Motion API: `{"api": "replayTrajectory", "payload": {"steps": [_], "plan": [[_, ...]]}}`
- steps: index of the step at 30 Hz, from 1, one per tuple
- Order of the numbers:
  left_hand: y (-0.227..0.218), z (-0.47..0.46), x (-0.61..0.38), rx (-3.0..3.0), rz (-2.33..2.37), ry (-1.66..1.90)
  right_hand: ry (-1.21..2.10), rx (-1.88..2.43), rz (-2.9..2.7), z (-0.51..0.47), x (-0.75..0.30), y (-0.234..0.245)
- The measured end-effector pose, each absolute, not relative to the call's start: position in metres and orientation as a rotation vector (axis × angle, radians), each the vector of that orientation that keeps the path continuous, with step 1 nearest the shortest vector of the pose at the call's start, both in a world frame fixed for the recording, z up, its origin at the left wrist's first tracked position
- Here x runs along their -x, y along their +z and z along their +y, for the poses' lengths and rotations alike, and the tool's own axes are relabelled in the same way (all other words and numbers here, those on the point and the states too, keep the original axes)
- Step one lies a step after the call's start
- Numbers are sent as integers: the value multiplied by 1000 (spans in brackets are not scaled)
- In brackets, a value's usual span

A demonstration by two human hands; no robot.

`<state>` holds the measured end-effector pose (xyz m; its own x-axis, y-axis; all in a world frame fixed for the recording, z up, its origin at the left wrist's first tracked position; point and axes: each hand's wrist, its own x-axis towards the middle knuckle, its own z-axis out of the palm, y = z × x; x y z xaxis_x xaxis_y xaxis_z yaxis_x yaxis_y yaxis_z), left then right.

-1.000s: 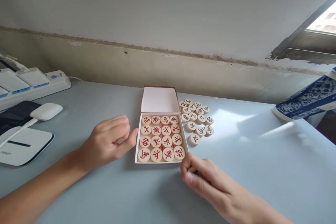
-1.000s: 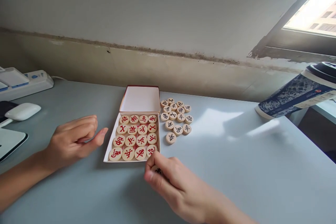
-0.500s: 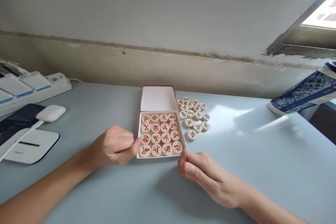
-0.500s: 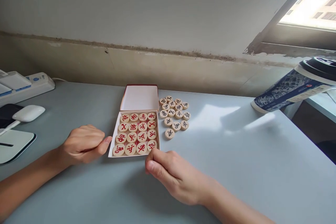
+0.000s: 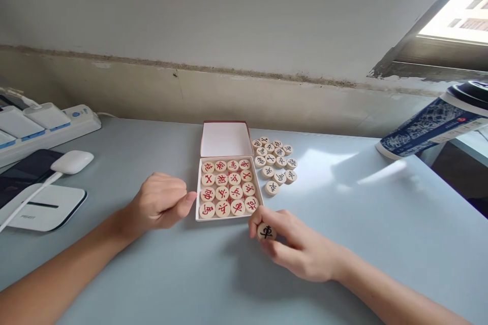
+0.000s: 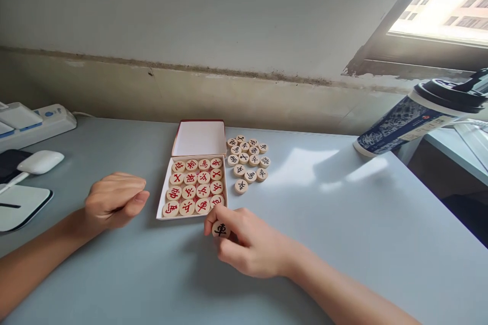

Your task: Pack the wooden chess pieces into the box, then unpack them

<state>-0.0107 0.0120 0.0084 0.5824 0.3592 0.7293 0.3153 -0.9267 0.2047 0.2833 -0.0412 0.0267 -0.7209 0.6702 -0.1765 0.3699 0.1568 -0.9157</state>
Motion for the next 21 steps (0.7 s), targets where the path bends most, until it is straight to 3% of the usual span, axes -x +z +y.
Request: {"api": "replayTrajectory", "payload": {"steps": [21], "plan": [[25, -4, -8, -3007, 482, 1168, 1386, 973, -2361, -45, -275, 30]]}}
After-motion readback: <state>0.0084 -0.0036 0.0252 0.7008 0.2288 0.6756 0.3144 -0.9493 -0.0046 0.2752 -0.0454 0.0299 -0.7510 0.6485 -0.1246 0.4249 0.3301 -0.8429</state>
